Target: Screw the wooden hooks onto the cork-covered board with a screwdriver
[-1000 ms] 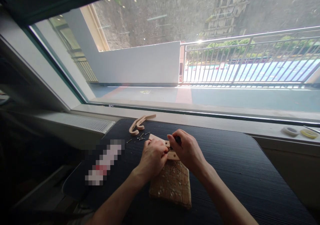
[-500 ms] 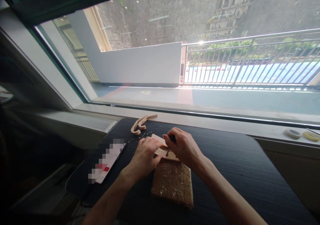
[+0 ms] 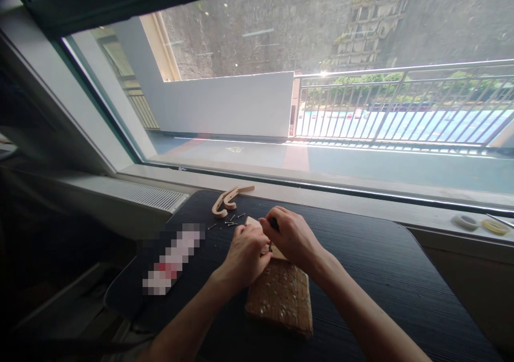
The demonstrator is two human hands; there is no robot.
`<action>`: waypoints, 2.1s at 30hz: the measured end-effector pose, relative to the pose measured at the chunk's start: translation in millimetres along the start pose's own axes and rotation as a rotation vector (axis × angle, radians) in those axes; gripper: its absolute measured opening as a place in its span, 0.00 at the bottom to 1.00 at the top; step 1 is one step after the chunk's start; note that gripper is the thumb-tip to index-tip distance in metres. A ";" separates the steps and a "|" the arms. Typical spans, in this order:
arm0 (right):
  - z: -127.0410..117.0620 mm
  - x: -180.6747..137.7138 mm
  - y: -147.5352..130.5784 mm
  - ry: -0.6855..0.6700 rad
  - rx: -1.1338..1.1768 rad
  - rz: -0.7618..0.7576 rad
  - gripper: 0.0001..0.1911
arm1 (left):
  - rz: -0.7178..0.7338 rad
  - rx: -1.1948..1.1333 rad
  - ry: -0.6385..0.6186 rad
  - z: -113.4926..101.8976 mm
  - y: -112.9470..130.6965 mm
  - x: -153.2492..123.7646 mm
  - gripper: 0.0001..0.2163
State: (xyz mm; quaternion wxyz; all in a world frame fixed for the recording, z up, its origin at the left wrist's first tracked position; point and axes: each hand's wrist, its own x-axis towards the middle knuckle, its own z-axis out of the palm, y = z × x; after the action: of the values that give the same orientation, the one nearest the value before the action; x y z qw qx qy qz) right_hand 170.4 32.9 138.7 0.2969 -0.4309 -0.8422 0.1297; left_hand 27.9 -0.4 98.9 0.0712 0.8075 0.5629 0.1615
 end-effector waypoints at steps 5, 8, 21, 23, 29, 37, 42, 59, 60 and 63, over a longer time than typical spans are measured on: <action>0.1 1.1 -0.7 -0.026 -0.017 -0.013 0.13 | -0.027 0.011 0.030 5.0 2.0 0.0 0.06; -2.8 0.6 -2.9 -0.063 -0.019 -0.032 0.12 | -0.017 0.037 0.068 8.9 1.2 0.2 0.07; 4.0 5.7 -6.5 -0.042 -0.131 0.051 0.14 | -0.067 0.043 0.058 10.6 6.0 2.0 0.06; 3.0 6.2 -7.7 -0.062 -0.140 0.054 0.15 | -0.073 0.037 0.058 10.2 5.3 1.5 0.06; -28.5 17.5 -16.3 -0.298 -0.195 -0.001 0.07 | -0.079 0.039 0.030 8.3 5.3 2.0 0.06; -46.3 34.6 -26.3 -0.539 -0.335 -0.121 0.09 | -0.080 0.024 0.019 6.8 5.9 2.6 0.05; -41.6 37.5 -27.6 -0.553 -0.439 -0.113 0.09 | -0.094 0.040 0.008 5.4 7.5 2.8 0.05; -43.4 39.6 -54.5 -0.675 -0.626 -0.138 0.09 | -0.054 0.019 0.056 9.4 4.8 1.7 0.05; -42.8 39.0 -52.8 -0.674 -0.634 -0.130 0.09 | -0.056 0.018 0.055 9.1 5.0 1.7 0.05; -43.0 38.6 -50.2 -0.675 -0.653 -0.103 0.08 | -0.060 0.018 0.057 8.7 4.9 1.7 0.05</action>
State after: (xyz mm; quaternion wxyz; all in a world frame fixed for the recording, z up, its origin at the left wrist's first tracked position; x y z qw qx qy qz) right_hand 146.7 32.4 211.4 -0.1385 -0.3929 -0.9088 -0.0238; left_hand 35.8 0.1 92.5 0.0530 0.7860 0.5899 0.1772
